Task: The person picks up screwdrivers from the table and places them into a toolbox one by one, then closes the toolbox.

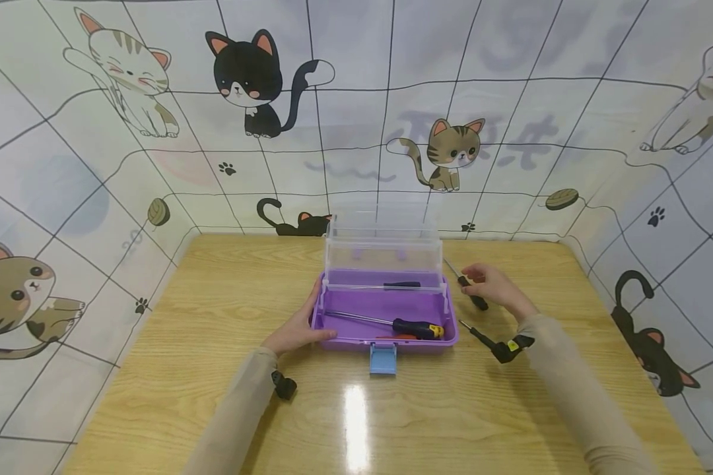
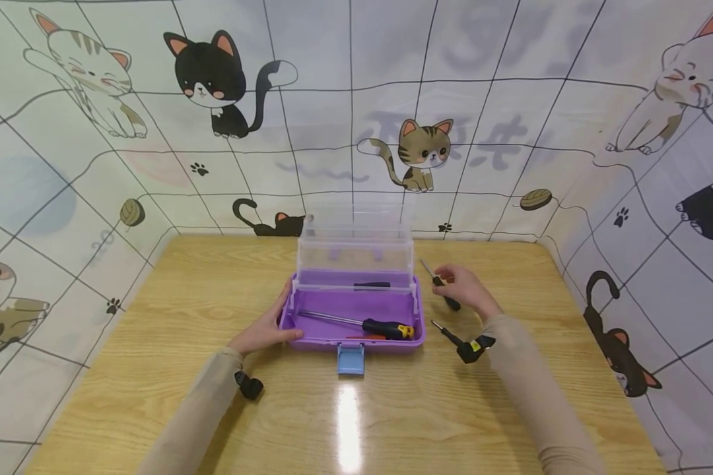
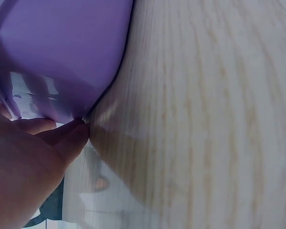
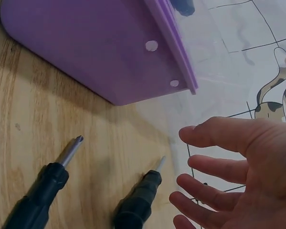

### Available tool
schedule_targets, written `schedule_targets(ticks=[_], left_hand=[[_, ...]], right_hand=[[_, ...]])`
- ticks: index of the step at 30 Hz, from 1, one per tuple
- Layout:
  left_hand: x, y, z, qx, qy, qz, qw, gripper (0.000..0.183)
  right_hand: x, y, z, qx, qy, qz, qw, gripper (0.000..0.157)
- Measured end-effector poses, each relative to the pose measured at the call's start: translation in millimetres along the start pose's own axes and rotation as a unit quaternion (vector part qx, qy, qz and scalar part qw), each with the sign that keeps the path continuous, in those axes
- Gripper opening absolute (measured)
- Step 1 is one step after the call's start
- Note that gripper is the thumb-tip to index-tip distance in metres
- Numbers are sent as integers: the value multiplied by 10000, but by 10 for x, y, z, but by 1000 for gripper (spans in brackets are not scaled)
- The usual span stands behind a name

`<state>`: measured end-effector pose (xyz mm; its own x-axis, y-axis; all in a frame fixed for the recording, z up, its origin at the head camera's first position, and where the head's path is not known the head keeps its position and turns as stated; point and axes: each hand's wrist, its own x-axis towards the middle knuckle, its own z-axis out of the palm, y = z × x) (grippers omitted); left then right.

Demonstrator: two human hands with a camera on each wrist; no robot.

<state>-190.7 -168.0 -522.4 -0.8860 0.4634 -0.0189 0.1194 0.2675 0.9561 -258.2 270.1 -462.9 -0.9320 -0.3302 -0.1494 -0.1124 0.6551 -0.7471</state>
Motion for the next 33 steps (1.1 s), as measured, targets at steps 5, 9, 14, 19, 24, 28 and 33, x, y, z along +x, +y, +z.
schedule_targets(ticks=[5,9,14,19,24,28,33], left_hand=[[6,-9,1,57,-6,-2,10000,120],[-4,36,3,66,-34,-36,10000,119],[9,-20,2,90,-11,-22,10000,121],[12,-17,1,43,-11,-35,10000,120],[7,-17,0,4,13,-84,10000,120],[5,-14,1,5,-1,-112,9999,120],[3,-1,2,-35,9,-113,9999,120]], right_hand=[[21,89,38,-82,87,76,9999,54],[45,178,67,-129,102,204,9997,59],[44,233,82,-109,165,280,9994,61],[75,294,97,-116,169,447,9988,61],[127,358,106,-136,89,480,9987,56],[152,392,88,-157,-38,443,9989,50],[180,412,46,-231,-118,337,9991,45]])
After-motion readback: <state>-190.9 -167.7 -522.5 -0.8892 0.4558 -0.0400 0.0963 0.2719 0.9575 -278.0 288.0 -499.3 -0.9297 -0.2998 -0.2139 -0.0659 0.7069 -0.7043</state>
